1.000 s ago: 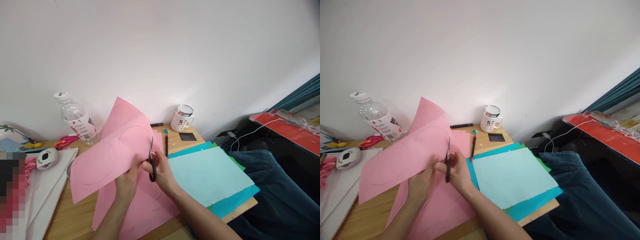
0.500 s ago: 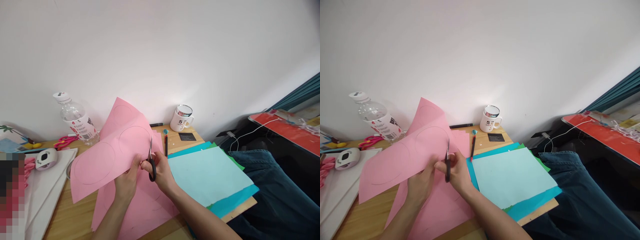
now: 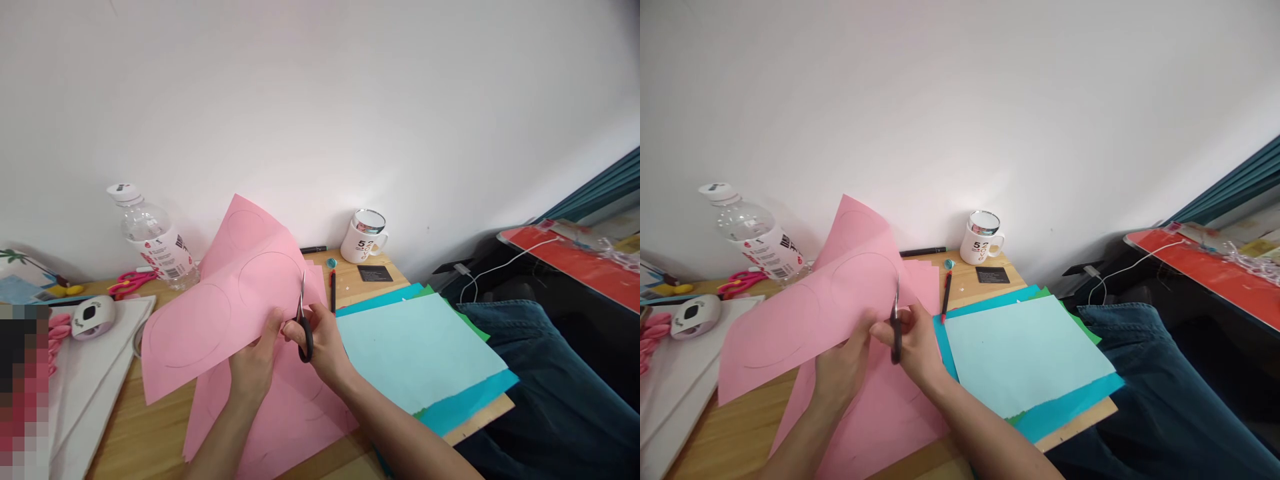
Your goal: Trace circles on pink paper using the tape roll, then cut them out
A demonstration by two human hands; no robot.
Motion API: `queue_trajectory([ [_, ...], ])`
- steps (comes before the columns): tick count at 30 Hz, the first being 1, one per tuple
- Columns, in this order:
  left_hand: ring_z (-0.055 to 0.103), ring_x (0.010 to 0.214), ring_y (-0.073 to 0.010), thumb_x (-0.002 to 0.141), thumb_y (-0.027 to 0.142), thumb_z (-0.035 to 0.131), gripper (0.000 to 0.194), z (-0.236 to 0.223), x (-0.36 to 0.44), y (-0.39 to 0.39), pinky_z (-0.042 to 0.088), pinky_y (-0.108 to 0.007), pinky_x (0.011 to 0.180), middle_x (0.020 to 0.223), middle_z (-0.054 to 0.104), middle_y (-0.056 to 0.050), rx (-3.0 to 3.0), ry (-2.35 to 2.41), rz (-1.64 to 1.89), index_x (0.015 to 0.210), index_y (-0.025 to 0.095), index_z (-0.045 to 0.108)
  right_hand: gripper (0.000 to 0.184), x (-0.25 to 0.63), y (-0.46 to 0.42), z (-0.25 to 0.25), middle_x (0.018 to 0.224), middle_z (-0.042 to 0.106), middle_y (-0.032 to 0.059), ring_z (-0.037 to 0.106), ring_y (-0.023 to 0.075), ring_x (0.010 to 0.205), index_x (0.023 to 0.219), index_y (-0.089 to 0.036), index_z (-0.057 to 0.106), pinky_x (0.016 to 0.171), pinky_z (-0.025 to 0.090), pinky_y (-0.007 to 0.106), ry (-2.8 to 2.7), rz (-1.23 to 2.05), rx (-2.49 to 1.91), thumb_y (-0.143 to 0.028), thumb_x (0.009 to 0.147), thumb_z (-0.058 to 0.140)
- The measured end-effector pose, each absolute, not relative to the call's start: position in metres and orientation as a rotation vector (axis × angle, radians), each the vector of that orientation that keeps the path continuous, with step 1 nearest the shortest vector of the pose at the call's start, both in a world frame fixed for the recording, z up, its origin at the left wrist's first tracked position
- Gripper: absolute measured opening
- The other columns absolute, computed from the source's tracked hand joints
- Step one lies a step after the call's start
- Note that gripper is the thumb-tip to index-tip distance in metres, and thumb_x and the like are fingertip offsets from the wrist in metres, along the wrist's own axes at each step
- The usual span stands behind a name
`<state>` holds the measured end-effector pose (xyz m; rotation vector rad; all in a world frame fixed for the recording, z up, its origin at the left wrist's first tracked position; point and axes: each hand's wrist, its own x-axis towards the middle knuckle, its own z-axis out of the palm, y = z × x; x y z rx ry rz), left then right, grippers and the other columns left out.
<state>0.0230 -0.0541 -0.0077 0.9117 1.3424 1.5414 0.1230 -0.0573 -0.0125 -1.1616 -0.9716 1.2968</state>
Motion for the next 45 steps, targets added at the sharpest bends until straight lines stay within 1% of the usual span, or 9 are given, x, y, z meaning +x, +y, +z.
queue_trajectory([
  [5, 0.065, 0.091, -0.0276, 0.054, 0.04, 0.081, 0.04, -0.0103, 0.0226, -0.0533, 0.053, -0.038, 0.086, 0.082, 0.071, -0.008, 0.89, 1.327, 1.549, 0.08, 0.013, 0.07, 0.045, 0.123, -0.0573, -0.0135, 0.061, 0.054, -0.004, 0.045, 0.0101, 0.054, 0.067, -0.021, 0.04, 0.048, 0.034, 0.023, -0.97, 1.31, -1.148, -0.039, 0.055, 0.08],
  [12, 0.064, 0.098, -0.0293, 0.055, 0.039, 0.081, 0.042, -0.0169, 0.0204, -0.051, 0.051, -0.041, 0.092, 0.091, 0.072, -0.01, 0.896, 1.324, 1.55, 0.085, 0.012, 0.07, 0.046, 0.1236, -0.0562, -0.0172, 0.064, 0.05, -0.0045, 0.048, 0.0112, 0.059, 0.071, -0.021, 0.044, 0.054, 0.039, 0.025, -0.996, 1.332, -1.06, -0.04, 0.053, 0.082],
  [16, 0.062, 0.104, -0.0303, 0.056, 0.039, 0.08, 0.045, -0.0173, 0.0202, -0.0514, 0.049, -0.042, 0.096, 0.1, 0.071, -0.01, 0.916, 1.343, 1.541, 0.092, 0.013, 0.07, 0.046, 0.1249, -0.0548, -0.0174, 0.063, 0.048, -0.0056, 0.044, 0.0094, 0.056, 0.074, -0.021, 0.046, 0.054, 0.039, 0.025, -0.984, 1.31, -1.052, -0.04, 0.054, 0.082],
  [21, 0.06, 0.108, -0.0305, 0.059, 0.04, 0.079, 0.048, -0.0143, 0.0207, -0.0524, 0.047, -0.043, 0.098, 0.106, 0.069, -0.01, 0.926, 1.324, 1.553, 0.099, 0.014, 0.069, 0.046, 0.1268, -0.0546, -0.0181, 0.065, 0.052, -0.0039, 0.047, 0.0108, 0.057, 0.073, -0.021, 0.045, 0.054, 0.04, 0.026, -1.004, 1.295, -1.067, -0.042, 0.055, 0.082],
  [25, 0.06, 0.108, -0.0299, 0.059, 0.037, 0.08, 0.048, -0.0135, 0.0199, -0.0524, 0.048, -0.041, 0.097, 0.107, 0.069, -0.01, 0.923, 1.298, 1.534, 0.099, 0.014, 0.069, 0.046, 0.1267, -0.0553, -0.0189, 0.064, 0.05, -0.0045, 0.048, 0.0117, 0.058, 0.074, -0.022, 0.043, 0.054, 0.041, 0.026, -1.034, 1.291, -1.061, -0.042, 0.056, 0.081],
  [31, 0.061, 0.107, -0.0291, 0.06, 0.036, 0.079, 0.045, -0.0153, 0.0195, -0.0518, 0.049, -0.04, 0.096, 0.106, 0.069, -0.009, 0.937, 1.266, 1.538, 0.098, 0.014, 0.069, 0.05, 0.126, -0.0549, -0.0207, 0.072, 0.056, -0.002, 0.053, 0.0149, 0.066, 0.088, -0.024, 0.045, 0.057, 0.043, 0.028, -1.029, 1.317, -0.988, -0.039, 0.056, 0.082],
  [35, 0.06, 0.108, -0.0292, 0.06, 0.037, 0.079, 0.047, -0.0136, 0.0199, -0.0524, 0.048, -0.041, 0.097, 0.107, 0.069, -0.01, 0.938, 1.256, 1.537, 0.1, 0.014, 0.068, 0.046, 0.1259, -0.0546, -0.0212, 0.07, 0.056, -0.0024, 0.051, 0.0138, 0.064, 0.082, -0.023, 0.046, 0.056, 0.041, 0.026, -1.027, 1.309, -1.005, -0.037, 0.057, 0.082],
  [40, 0.059, 0.11, -0.0308, 0.059, 0.04, 0.08, 0.049, -0.0118, 0.0197, -0.0533, 0.046, -0.043, 0.099, 0.104, 0.07, -0.011, 0.935, 1.27, 1.531, 0.098, 0.013, 0.069, 0.044, 0.126, -0.0559, -0.0205, 0.069, 0.055, -0.0024, 0.052, 0.0136, 0.064, 0.078, -0.022, 0.042, 0.055, 0.04, 0.026, -1.02, 1.296, -1.046, -0.04, 0.06, 0.079],
  [45, 0.06, 0.108, -0.0302, 0.058, 0.04, 0.08, 0.047, -0.0091, 0.0201, -0.054, 0.047, -0.042, 0.098, 0.1, 0.071, -0.01, 0.92, 1.294, 1.525, 0.096, 0.014, 0.07, 0.046, 0.1258, -0.0563, -0.0172, 0.065, 0.052, -0.0048, 0.047, 0.0114, 0.058, 0.074, -0.023, 0.038, 0.052, 0.035, 0.024, -1.01, 1.293, -1.084, -0.037, 0.058, 0.079],
])
